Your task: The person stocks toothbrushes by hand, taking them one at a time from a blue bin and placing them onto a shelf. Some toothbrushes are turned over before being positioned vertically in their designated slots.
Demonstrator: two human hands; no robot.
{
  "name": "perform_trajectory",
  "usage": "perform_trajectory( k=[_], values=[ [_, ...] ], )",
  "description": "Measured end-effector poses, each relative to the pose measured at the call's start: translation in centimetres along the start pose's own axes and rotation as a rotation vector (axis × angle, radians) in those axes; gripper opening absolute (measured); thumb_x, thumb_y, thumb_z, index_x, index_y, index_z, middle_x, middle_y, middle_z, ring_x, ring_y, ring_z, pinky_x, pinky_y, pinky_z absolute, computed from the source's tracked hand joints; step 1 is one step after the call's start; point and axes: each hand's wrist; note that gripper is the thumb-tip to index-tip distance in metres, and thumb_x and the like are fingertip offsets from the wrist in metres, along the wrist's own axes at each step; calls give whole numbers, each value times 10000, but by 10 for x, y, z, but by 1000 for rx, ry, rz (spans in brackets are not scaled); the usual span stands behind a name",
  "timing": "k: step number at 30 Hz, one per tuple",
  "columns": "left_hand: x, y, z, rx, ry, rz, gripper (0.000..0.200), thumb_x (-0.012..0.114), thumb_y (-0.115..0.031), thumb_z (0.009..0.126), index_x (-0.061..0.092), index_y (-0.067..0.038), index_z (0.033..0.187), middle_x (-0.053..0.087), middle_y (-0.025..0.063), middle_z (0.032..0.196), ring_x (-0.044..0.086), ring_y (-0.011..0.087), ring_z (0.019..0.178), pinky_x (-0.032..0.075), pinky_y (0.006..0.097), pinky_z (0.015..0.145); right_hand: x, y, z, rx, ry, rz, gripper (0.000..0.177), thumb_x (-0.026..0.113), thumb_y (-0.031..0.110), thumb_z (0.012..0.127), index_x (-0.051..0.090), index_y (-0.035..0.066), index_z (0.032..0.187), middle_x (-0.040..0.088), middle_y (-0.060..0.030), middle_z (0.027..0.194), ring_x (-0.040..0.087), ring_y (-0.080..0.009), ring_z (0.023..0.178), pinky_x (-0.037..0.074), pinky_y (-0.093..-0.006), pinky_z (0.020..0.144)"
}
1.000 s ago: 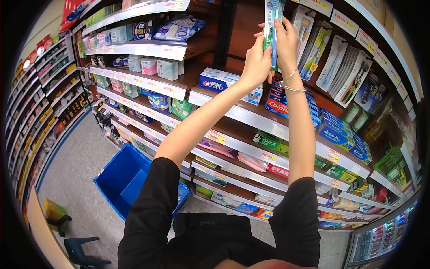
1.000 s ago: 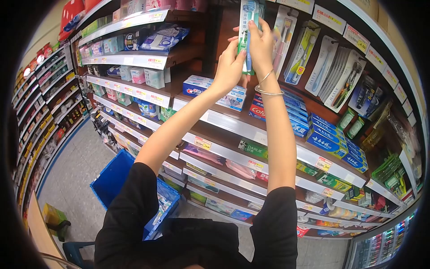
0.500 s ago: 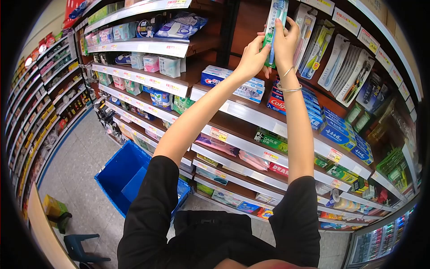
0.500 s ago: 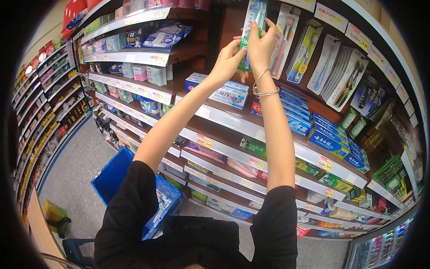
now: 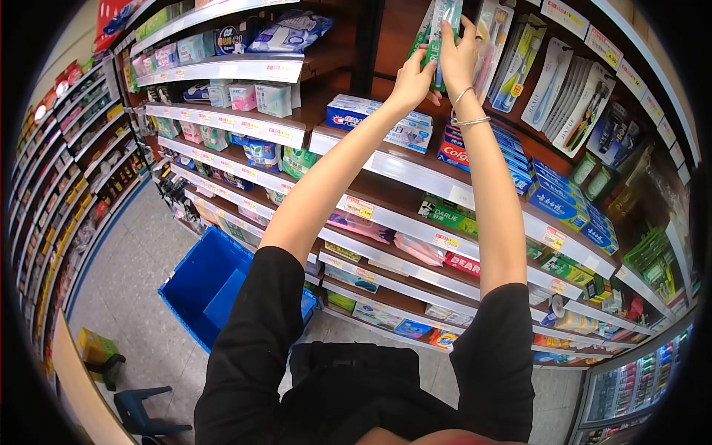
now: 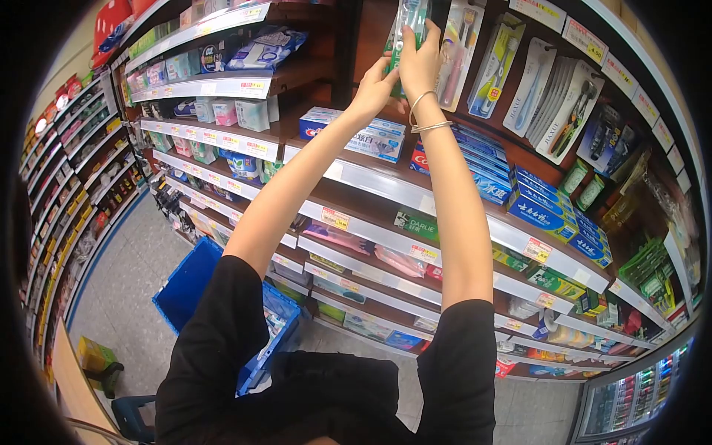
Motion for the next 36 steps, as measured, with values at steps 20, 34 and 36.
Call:
perform_trajectory(
  k=[20,34,36],
  values=[
    [-27,25,-107,167,-271,101,286,446,16,859,422,27,1144,483,149,1039,609,158,654,506,266,537,-27,32,-139,-105,46,-225,546,541,46,807,338,-9,1312,328,-234,1336,347,-364,1251,307,-423,1023],
    [-137,129,-565,-795,-667,556,181,401,63,781,547,8,870,572,120,745,584,212,708,456,322,642,25,68,-529,546,841,267,140,479,-19,782,578,6,686,593,-105,670,603,-221,629,458,-302,565],
    [-153,121,-624,-898,-555,827,148,408,47,782,536,13,847,577,170,762,592,308,739,457,387,676,31,71,-592,579,960,240,142,487,6,770,561,16,649,589,-102,647,587,-254,619,450,-340,582]
  ],
)
Point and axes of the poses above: each hand's wrist, its own z-axis towards the middle knuckle, its own x-axis out of the palm, y = z × x
